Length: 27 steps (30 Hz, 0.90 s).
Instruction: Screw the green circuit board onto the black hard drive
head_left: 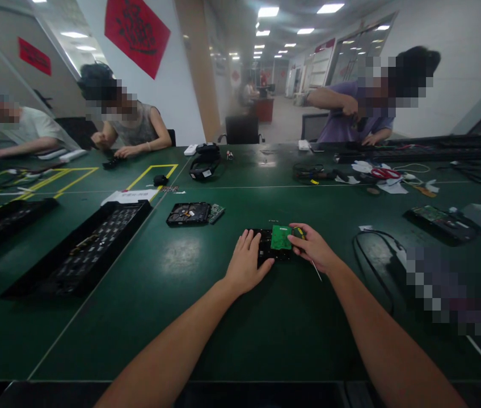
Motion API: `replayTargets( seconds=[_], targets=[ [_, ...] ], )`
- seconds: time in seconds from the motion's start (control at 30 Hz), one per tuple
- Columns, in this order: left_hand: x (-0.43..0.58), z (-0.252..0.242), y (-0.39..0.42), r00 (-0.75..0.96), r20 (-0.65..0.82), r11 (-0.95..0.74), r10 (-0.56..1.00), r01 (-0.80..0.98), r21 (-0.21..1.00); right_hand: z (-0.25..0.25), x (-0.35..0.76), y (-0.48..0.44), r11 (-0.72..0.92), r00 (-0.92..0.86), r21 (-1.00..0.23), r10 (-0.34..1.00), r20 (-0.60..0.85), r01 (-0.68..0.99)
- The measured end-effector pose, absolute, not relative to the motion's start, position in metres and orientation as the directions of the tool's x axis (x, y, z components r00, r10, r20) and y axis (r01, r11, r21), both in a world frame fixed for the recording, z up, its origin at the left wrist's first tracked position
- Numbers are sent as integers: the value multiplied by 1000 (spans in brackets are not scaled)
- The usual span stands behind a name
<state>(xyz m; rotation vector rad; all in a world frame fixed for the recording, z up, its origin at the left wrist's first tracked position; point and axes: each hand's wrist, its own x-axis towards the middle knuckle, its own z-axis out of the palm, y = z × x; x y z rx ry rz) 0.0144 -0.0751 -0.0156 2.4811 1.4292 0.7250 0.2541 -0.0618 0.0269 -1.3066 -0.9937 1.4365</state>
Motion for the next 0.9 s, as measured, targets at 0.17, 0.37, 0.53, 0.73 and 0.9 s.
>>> replayTargets(
  seconds=[0.17,0.37,0.53,0.73,0.9],
  targets=[
    [8,-9,-73,497,331,-596,802,706,383,32,246,-65,-246,-62,-969,967,-245,-9],
    [7,-7,-68,525,324,-617,787,661,427,22,245,-64,-160,-63,-984,984,-166,79],
    [4,-11,-67,530,331,-625,781,661,415,15,244,-61,-85,-15,-985,996,-88,153],
    [4,-14,-66,529,341,-629,777,669,397,12,245,-60,-11,41,-966,999,0,257],
    [5,-14,-66,529,343,-630,777,667,398,13,244,-60,-25,55,-967,998,-11,253]
  ],
)
